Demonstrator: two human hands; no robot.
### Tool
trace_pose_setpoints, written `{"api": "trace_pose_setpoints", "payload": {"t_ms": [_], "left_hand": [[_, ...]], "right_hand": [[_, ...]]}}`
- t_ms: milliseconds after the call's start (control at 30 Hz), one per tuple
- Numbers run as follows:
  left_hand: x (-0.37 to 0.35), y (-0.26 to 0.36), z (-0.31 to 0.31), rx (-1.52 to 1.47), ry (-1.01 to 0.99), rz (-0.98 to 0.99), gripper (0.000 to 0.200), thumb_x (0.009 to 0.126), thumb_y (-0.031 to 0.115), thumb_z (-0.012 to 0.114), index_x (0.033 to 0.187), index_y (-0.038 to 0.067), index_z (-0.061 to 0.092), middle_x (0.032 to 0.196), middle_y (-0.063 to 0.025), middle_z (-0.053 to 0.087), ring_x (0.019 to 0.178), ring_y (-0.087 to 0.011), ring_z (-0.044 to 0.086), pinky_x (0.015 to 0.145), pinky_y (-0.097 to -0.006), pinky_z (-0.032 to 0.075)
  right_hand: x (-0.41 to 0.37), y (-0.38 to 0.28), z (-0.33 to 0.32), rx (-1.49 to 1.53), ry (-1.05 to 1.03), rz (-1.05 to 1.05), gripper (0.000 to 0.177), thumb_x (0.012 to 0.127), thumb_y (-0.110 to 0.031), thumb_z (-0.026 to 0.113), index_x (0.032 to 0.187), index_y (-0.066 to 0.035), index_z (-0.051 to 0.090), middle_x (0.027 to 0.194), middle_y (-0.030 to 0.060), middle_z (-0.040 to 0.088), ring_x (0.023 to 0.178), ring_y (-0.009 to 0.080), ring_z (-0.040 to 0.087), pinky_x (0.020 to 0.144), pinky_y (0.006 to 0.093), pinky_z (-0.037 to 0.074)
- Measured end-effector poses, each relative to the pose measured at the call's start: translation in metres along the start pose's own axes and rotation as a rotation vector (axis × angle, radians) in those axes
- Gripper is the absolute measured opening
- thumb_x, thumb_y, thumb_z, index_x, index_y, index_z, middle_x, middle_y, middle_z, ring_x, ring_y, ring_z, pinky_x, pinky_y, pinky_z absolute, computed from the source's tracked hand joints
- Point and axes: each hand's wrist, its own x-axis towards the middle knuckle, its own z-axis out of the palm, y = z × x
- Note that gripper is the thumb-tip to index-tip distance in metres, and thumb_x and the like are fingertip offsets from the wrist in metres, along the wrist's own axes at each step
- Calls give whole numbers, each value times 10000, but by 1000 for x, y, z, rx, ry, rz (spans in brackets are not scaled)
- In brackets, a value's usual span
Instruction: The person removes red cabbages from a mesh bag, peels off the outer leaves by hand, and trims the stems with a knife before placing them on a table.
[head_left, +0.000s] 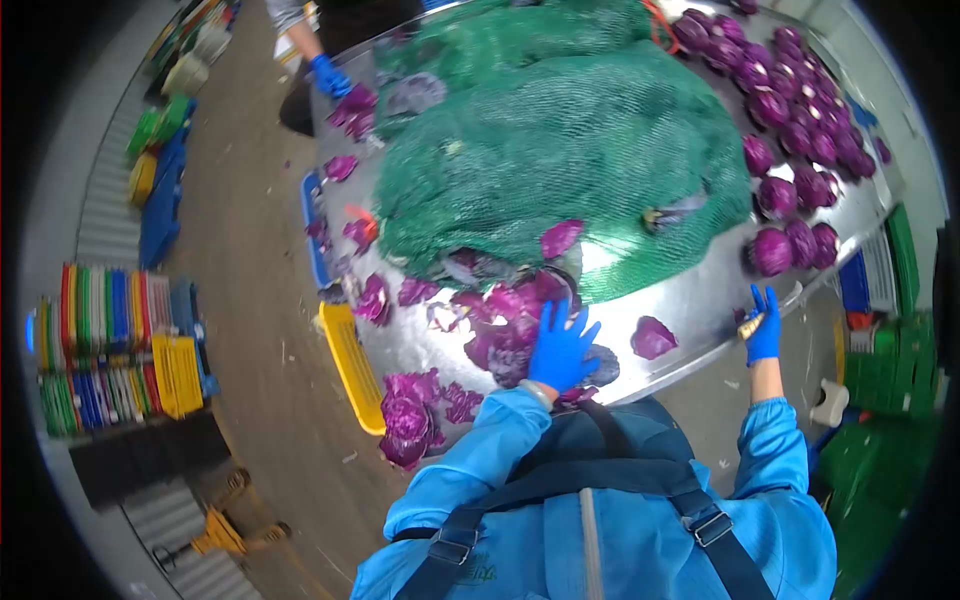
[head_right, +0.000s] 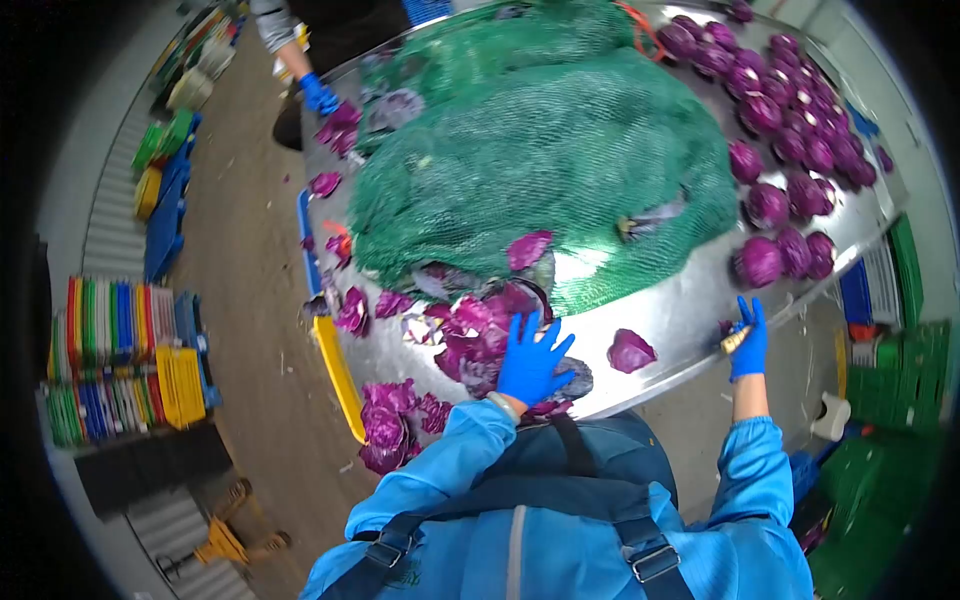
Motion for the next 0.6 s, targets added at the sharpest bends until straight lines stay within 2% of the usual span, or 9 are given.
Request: {"api": "trace_pose_setpoints", "payload": {"t_ms": [33,133,233,300,367,433,500,567,600], "left_hand": [[-18,-11,0,-9,30,-56,581,803,551,618,1273,210,590,1422,-84,448,1298,-371,371,1110,-650,139],[-83,-51,-13,78,28,-140,589,836,585,560,1310,236,560,1418,-89,466,1272,-332,414,1102,-646,143],[-154,-106,-30,153,13,-256,619,834,585,549,1389,318,485,1512,-38,364,1332,-385,342,1094,-651,131],[-193,-150,-45,202,-6,-259,621,805,561,584,1374,325,505,1505,-47,375,1335,-400,333,1092,-651,148],[-219,-195,-59,240,5,-288,622,781,484,634,1370,327,515,1501,-55,379,1334,-404,330,1091,-653,156],[-228,-230,-85,293,-23,-372,614,796,488,635,1371,310,511,1492,-47,389,1348,-386,329,1117,-614,145],[-218,-251,-105,347,121,-538,487,809,324,647,1276,194,596,1417,-64,482,1333,-372,335,1117,-586,155],[-206,-268,-110,490,452,-670,359,856,184,616,1208,111,622,1311,-102,566,1230,-342,465,1061,-518,300],[-189,-272,-118,306,568,-662,335,865,145,600,1194,91,624,1264,-117,587,1177,-336,503,1018,-485,345]], "right_hand": [[-6,-6,8,-7,-116,49,415,886,-378,627,1190,-95,610,636,-6,520,430,81,403,412,216,346],[-24,12,67,-428,45,-268,335,891,-234,612,1157,-29,613,702,9,603,460,59,426,422,213,343],[-59,38,133,-556,-120,-427,292,878,-132,598,1144,-13,607,826,56,675,490,50,447,434,213,349],[-66,58,162,-554,-302,-327,262,853,-60,587,1105,6,604,961,90,697,545,82,524,509,220,439],[-71,76,202,-685,-481,-358,258,827,17,557,1076,11,628,1052,91,686,818,121,633,752,252,502],[-50,94,233,-813,-624,-566,326,816,8,576,1136,-11,635,1115,73,670,1013,144,616,857,281,485],[-20,103,260,-1087,-645,-791,440,778,-30,607,1217,-41,592,1105,125,646,1011,287,620,902,362,475],[3,105,275,-1251,-698,-906,490,773,-44,615,1260,-47,555,1156,184,593,1075,376,558,942,416,448],[10,99,287,-1238,-706,-1034,497,774,-50,617,1266,-49,549,1170,196,578,1094,389,540,953,424,440]]}}
